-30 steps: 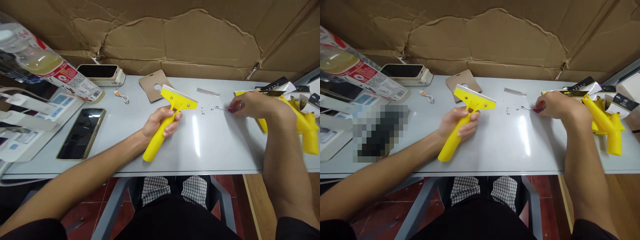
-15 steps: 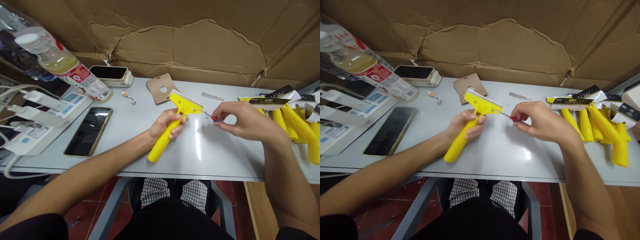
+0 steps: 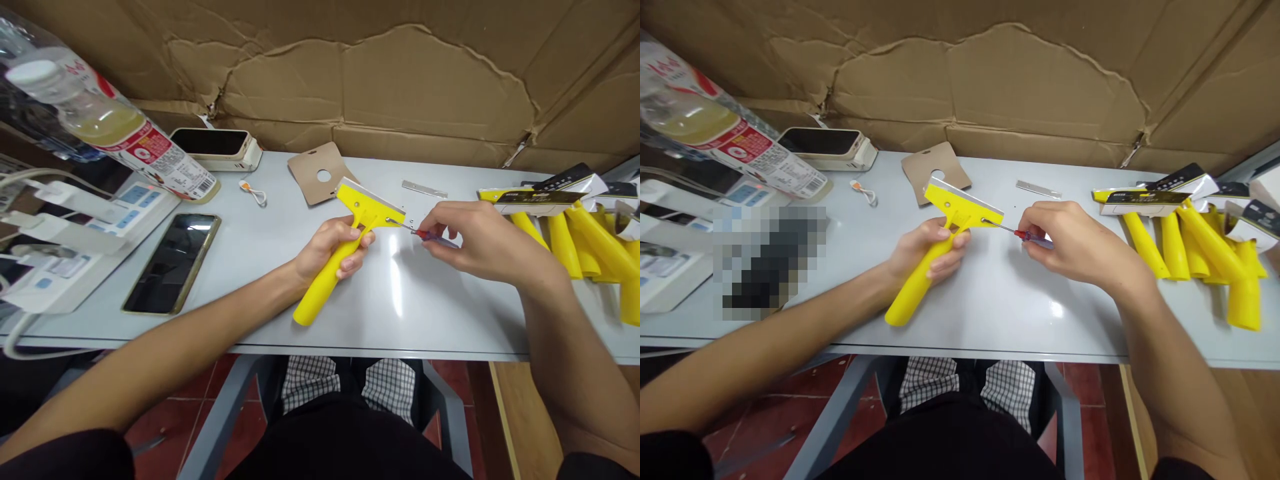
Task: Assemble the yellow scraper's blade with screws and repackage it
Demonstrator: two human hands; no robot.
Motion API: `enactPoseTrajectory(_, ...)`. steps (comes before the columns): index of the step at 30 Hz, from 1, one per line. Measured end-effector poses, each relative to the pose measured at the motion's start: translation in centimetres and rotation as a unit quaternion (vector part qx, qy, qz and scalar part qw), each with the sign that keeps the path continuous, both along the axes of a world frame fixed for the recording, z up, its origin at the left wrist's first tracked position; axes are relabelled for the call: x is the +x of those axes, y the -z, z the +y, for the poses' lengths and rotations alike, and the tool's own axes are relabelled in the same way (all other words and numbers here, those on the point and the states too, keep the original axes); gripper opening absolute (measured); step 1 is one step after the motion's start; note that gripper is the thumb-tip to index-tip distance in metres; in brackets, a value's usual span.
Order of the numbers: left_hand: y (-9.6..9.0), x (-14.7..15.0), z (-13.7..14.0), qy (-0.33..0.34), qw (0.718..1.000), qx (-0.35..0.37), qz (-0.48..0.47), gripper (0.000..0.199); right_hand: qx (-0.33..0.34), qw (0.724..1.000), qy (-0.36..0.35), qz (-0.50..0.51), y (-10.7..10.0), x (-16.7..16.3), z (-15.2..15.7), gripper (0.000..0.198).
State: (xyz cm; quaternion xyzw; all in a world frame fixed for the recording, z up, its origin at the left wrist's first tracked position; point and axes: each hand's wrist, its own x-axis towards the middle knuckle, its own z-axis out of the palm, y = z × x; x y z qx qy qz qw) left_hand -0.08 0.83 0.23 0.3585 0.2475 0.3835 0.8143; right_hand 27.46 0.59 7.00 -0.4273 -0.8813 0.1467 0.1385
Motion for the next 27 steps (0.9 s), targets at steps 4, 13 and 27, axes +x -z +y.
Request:
enactPoseTrajectory(4,-0.1,0.1,0.0,-0.012,1.0,0.005,0.011,0.03,0.01,1.0,-0.005,-0.01,-0.2,0.0,-0.1,0.007)
enactPoseTrajectory(13,-0.1,0.2,0.0,-0.039,0.998,0.011,0.039,0.026,0.046,0.999,-0.012,-0.018,-0.2,0.0,-0.3,0.01)
enactPoseTrajectory(27,-0.3,0.3,-0.3,-0.07,0.987,0.043,0.14,0.02,0.172,0.985,0.012,-0.014,0.3,0.3,-1.4,0.022)
